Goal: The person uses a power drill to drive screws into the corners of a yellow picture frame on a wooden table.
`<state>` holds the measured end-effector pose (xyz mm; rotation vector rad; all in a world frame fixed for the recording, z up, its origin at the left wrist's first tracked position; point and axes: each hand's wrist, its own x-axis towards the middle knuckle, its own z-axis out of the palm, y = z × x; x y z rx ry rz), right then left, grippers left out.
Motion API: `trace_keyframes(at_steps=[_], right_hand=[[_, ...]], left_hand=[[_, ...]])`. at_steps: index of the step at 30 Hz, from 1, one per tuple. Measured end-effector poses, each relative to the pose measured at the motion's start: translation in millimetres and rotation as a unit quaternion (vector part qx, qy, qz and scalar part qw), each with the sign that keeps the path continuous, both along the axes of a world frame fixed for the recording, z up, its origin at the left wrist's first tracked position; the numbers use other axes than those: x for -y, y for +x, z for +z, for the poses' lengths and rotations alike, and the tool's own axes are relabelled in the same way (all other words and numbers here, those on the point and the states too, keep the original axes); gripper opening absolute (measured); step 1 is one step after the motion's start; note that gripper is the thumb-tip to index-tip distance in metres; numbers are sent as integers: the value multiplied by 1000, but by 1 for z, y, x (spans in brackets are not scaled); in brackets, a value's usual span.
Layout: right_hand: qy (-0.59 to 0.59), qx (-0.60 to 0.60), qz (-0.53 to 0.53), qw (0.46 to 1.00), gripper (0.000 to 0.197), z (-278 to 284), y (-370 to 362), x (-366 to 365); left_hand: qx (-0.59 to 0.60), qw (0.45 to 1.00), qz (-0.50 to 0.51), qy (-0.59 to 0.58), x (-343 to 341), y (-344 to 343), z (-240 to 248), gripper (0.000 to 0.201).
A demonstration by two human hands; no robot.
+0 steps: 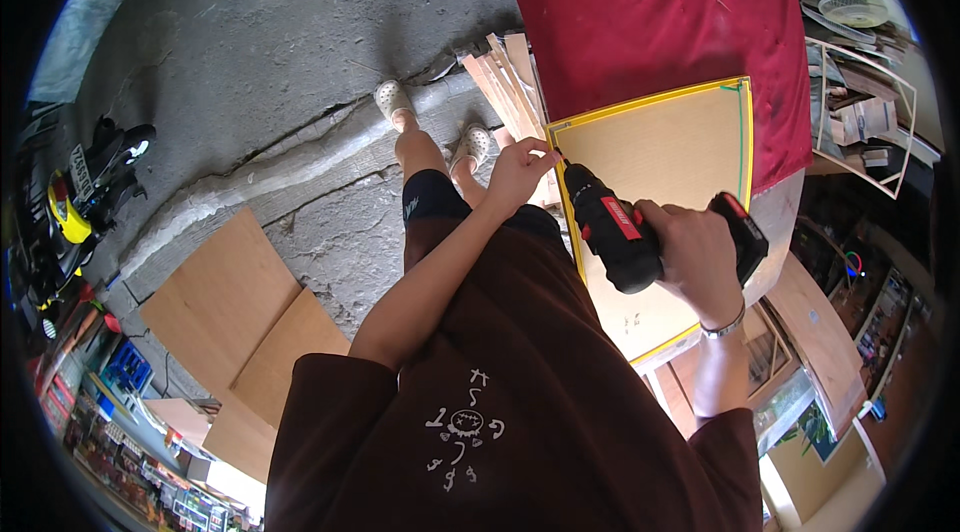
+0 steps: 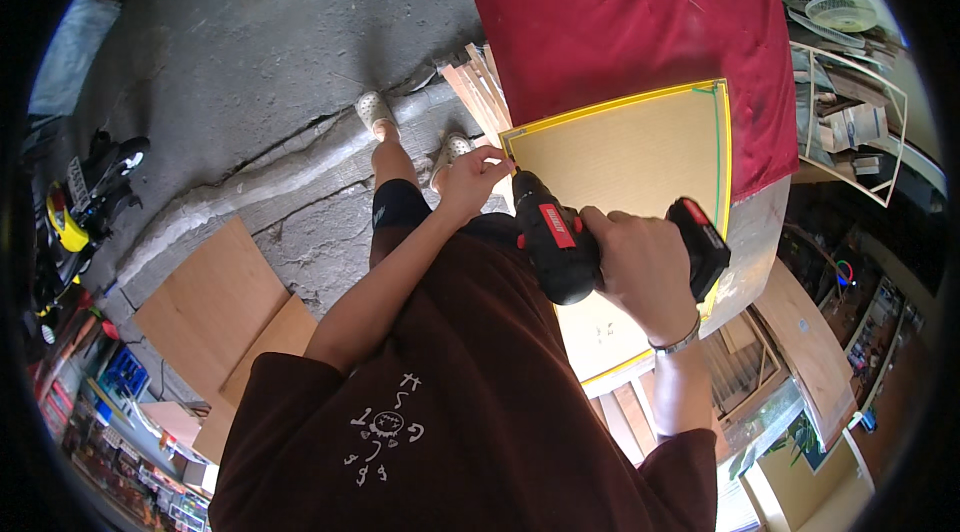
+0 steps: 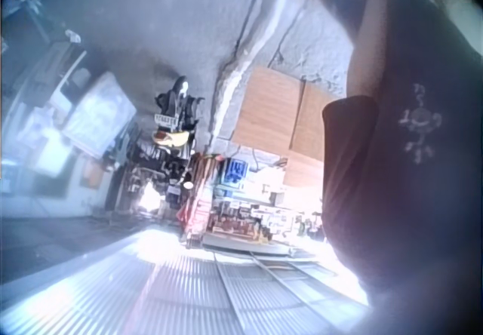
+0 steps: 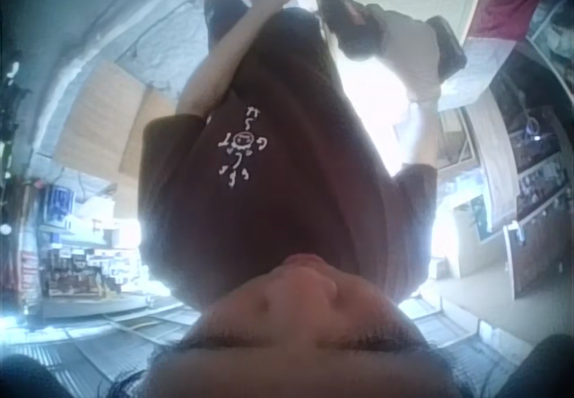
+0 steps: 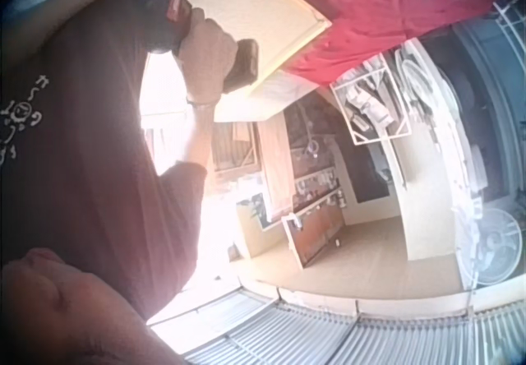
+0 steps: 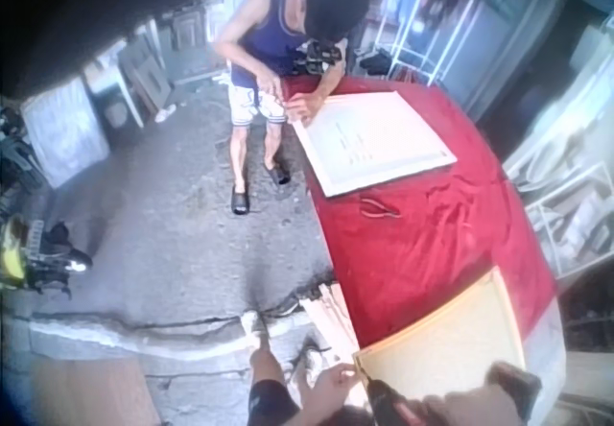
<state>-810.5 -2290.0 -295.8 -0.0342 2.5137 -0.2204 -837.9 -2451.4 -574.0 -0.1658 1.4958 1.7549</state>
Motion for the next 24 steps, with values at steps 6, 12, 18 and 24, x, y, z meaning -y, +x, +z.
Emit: trace_keyframes(at_steps=[6,12,18,24], right_hand=[[-9,40,-42,998,30,-11,-27,-23],[24,105,-44,993,41,-6,-48,-23],[9,22,10,1000,26,-3,-47,-16],[-3,41,-4,999,24,-4,-45,-17]], left_hand=[[17,999,17,35,-1,1,-2,19],[-13,1000,-9,-17,0,-3,2,24],[-32,999,-27,-32,1,-3,-4,27],[-66,994,-62,-54,5,-6,-4,31]])
